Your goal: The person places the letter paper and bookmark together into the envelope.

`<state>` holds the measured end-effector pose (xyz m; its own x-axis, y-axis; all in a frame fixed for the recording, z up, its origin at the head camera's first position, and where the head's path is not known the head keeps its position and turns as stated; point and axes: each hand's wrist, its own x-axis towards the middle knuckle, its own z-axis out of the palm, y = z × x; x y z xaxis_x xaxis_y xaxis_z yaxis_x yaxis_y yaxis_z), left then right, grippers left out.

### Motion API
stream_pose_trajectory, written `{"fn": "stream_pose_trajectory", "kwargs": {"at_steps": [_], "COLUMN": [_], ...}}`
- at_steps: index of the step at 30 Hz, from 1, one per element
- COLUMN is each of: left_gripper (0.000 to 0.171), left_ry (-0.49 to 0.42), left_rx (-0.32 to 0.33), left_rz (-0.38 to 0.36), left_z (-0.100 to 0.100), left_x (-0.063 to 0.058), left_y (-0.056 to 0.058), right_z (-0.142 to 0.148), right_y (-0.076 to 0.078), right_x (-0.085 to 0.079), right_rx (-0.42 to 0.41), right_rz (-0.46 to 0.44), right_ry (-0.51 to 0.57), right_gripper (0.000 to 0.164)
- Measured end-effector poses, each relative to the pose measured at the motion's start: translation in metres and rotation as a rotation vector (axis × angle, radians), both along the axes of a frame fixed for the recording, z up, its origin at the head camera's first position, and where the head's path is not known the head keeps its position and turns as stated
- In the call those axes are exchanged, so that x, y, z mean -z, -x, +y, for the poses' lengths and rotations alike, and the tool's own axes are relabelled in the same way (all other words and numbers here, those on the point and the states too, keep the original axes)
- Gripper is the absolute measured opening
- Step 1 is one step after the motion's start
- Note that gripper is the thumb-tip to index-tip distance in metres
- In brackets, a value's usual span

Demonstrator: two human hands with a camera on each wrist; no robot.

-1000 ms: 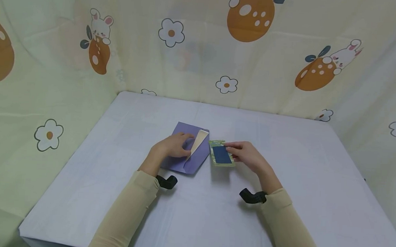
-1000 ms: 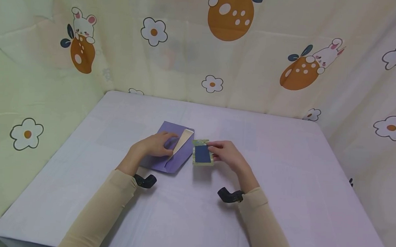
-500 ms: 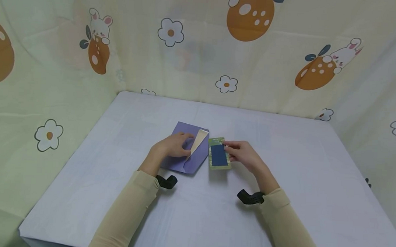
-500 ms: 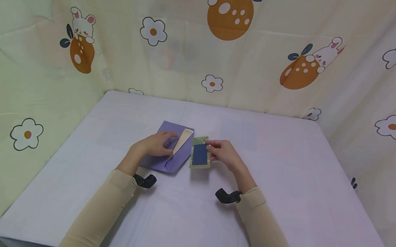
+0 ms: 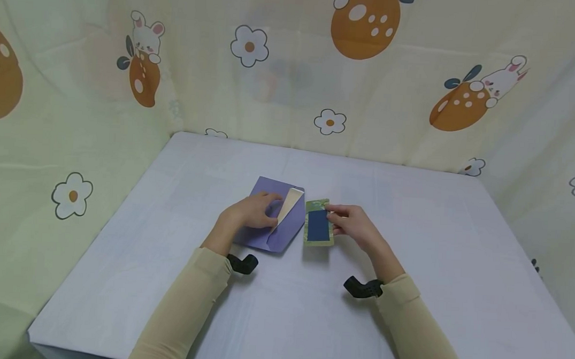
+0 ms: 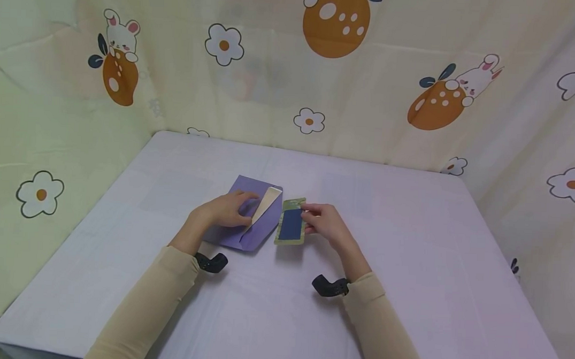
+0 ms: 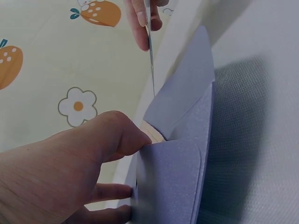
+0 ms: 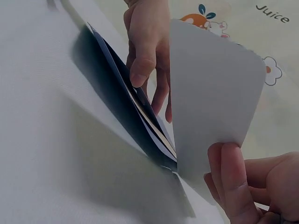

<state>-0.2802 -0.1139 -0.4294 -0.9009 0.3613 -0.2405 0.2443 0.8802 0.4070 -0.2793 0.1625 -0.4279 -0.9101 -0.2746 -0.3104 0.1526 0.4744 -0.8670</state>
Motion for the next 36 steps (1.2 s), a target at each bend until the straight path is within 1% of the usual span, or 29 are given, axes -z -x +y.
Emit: {"fn": "stream_pose_trajectory", "kwargs": {"at_steps": [6,12,16,21,29,36], "left_gripper": [0.065,0.066,0.066,0.067,0.066,0.066], "left_ry": [-0.003,-0.011,-0.008,0.001,0.005,0.000], "left_rx": [0.001,0.004,0.010,0.008,0.002,0.014], "left_rz": [0.004,0.009,0.014,0.012,0.009,0.016], "left_z": [0.001,0.001,0.002,0.002,0.002,0.003], "left_x": [0.001,-0.001,-0.001,0.000,-0.002,-0.003], "left_y": [0.001,-0.001,-0.001,0.000,0.000,-0.001], "right_z": [-0.002,-0.004,-0.007,-0.015,-0.029,-0.039], "right_y": [0.000,0.000,0.000,-0.002,-0.004,-0.003], "right_x": [-0.001,0.002,0.007,0.011,0.016,0.020], "right_rx": [0.001,0.013,-0.007,-0.016,-0.048,-0.049], "right_rz": [0.010,0.033,0.050,0.095,0.123,0.157], "right_ry": [0.006,0.019,0.004,-0.021,-0.004,-0.008], "right_gripper": [0.041,0.041,0.042,0.042,0.043,0.042]}}
